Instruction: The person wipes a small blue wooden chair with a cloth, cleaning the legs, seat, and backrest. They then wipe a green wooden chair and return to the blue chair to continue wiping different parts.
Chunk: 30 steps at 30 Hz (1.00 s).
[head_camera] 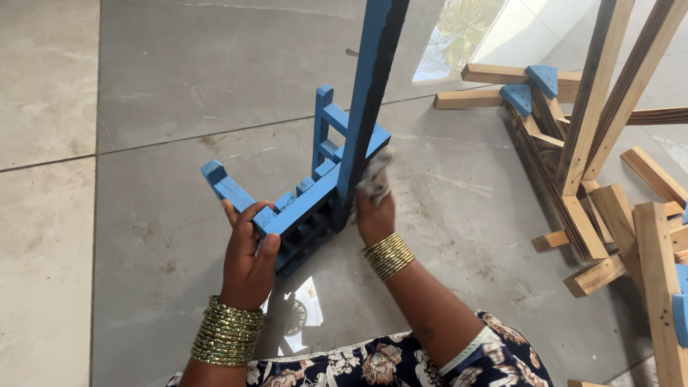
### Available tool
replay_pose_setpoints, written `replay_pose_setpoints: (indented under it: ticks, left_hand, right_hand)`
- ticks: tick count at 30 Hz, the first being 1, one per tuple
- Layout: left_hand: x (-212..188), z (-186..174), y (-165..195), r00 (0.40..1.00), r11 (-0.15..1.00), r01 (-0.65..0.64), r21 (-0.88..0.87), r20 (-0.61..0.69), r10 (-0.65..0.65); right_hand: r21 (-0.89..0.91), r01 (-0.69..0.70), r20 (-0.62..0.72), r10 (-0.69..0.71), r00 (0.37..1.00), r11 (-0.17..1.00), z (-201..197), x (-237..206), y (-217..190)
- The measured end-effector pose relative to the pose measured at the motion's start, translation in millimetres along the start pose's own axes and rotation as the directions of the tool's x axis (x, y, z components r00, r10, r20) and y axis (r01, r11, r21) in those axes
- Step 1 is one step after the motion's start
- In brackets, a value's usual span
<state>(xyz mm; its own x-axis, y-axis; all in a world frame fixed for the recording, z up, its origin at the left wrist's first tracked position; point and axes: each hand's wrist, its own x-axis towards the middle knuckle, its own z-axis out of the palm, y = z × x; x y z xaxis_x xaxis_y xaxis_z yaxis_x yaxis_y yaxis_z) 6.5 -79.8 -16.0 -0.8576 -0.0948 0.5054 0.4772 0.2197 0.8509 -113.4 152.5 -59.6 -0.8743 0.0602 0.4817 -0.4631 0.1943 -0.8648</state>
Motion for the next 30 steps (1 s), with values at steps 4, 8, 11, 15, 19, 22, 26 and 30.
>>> replay_pose_setpoints:
  ticks: [4,8,11,15,19,22,26,30]
  left_hand:
    - [3,1,1,1.000,1.000,0.001,-0.002,0.003,-0.001]
    - [4,-2,0,1.000,0.999,0.021,0.045,0.000,-0.021]
    - [-2,-4,0,0.999,0.999,0.042,0.027,-0.005,-0.042]
    - [-9,-13,3,0.999,0.996,0.044,0.073,-0.003,-0.044]
    - [-10,-19,6,0.998,0.998,0.057,0.036,-0.002,-0.057]
    - [-11,-21,5,0.995,0.994,0.099,0.044,0.004,-0.100]
    - [-11,-21,0,0.997,0.996,0.080,0.047,-0.011,-0.079]
    - [-13,-23,-2,0.996,0.995,0.090,0.039,-0.005,-0.090]
  right_hand:
    - [-0.433,0.459,0.365,-0.314,0.876,0.776,-9,-7,8]
    - [-0.546,0.194,0.260,-0.056,0.964,0.815,-35,-8,12]
    - [-0.347,-0.082,0.091,0.121,0.988,0.934,-43,-29,-8]
    - [-0.175,0.401,-0.001,-0.407,0.913,0.899,-9,-62,-48]
    - [-0.211,0.477,-0.059,-0.498,0.865,0.853,76,-74,-66]
    - [-0.229,0.402,-0.137,-0.438,0.888,0.887,110,-94,-65]
    - [-0.240,0.332,0.078,-0.322,0.943,0.912,100,-101,-55]
    - [-0.411,0.182,0.278,-0.067,0.958,0.893,75,-110,-55]
